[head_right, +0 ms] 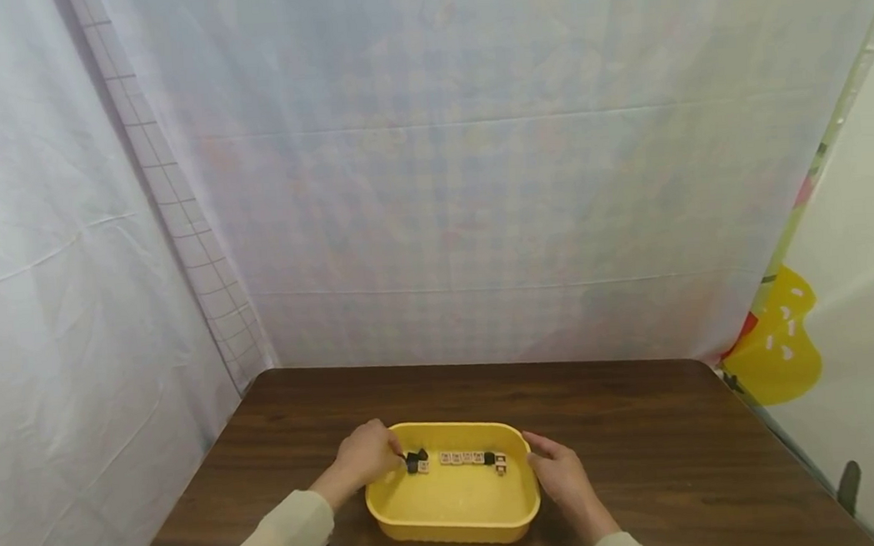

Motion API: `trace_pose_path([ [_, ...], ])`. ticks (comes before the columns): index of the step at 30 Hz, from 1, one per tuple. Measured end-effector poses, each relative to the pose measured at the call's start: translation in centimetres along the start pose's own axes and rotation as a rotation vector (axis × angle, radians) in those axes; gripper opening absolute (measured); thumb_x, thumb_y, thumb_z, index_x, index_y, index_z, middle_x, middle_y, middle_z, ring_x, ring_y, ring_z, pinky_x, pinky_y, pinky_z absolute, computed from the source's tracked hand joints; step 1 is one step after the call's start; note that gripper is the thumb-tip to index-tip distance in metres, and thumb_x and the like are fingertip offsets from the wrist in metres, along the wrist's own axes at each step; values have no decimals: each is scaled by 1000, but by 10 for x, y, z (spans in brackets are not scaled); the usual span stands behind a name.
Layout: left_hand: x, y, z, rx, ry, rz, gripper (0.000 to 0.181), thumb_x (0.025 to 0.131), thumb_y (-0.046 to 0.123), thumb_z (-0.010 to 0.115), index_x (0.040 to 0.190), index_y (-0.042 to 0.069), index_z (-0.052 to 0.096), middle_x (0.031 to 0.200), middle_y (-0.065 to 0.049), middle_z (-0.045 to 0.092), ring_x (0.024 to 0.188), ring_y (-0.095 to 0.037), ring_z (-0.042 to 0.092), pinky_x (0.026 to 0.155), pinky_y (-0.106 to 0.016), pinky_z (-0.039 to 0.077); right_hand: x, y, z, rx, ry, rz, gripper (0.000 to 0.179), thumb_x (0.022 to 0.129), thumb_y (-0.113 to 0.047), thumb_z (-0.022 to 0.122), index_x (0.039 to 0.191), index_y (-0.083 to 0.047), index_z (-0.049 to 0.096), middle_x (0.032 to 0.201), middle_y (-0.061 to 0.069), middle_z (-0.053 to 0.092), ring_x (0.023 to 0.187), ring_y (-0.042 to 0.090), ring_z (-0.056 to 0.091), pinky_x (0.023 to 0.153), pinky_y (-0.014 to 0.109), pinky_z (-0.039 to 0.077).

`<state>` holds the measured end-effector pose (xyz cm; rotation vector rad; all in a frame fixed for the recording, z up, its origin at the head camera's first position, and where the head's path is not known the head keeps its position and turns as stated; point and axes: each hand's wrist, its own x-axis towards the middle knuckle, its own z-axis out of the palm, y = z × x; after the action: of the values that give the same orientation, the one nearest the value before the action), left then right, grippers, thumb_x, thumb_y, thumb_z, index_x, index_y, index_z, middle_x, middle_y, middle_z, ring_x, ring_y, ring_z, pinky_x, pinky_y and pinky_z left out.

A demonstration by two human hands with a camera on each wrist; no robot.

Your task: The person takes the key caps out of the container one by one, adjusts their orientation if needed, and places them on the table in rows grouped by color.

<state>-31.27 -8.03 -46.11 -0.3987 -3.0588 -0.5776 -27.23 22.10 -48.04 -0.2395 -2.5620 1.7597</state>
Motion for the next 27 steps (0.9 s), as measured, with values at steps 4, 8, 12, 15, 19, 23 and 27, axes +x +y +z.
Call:
trace_pose_path([
  [4,-1,-2,-10,-114,113,81,8,84,22,80,86,15,76,91,-2,60,86,-22,59,73,-41,51,0,0,0,4,-2,1,41,97,-5,53,137,5,54,132,32,54,86,21,65,70,30,53],
  [8,-2,-5,-24,-237,202,125,12,88,21,76,95,11,74,96,-4,66,85,-21,62,72,-38,54,0,0,-1,1,-8,4,41,97,-5,53,137,5,54,133,33,53,88,21,65,70,29,52],
  [12,-1,-15,-33,-337,262,112,13,90,19,74,99,11,72,95,-4,70,84,-20,65,70,-36,55,0,-1,-1,-13,-14,1,41,97,-6,53,137,4,54,135,32,52,96,27,65,77,34,54],
  [15,-1,-27,-37,-371,301,98,11,89,17,75,97,11,72,92,-2,70,83,-20,65,70,-36,55,0,-2,-1,-32,-22,-15,42,98,-7,53,138,5,54,139,31,49,114,37,58,92,44,49],
  [19,-1,-48,-37,-383,338,81,19,86,14,77,103,6,72,94,-6,71,84,-22,67,73,-38,56,0,-2,-2,-45,-28,-26,42,98,-7,52,138,6,53,142,31,45,123,39,51,97,45,46],
  [23,-3,-73,-36,-378,355,60,27,85,11,78,109,0,72,97,-11,72,86,-27,68,74,-41,56,-1,-1,-1,-6,-17,-15,42,97,-5,52,137,6,53,136,33,51,101,30,64,79,34,53],
  [27,-7,-97,-33,-379,349,29,21,84,9,78,102,1,73,91,-7,71,85,-25,67,74,-42,55,-2,-1,0,23,-9,-10,42,97,-4,53,137,7,53,128,32,57,90,24,66,71,30,53],
])
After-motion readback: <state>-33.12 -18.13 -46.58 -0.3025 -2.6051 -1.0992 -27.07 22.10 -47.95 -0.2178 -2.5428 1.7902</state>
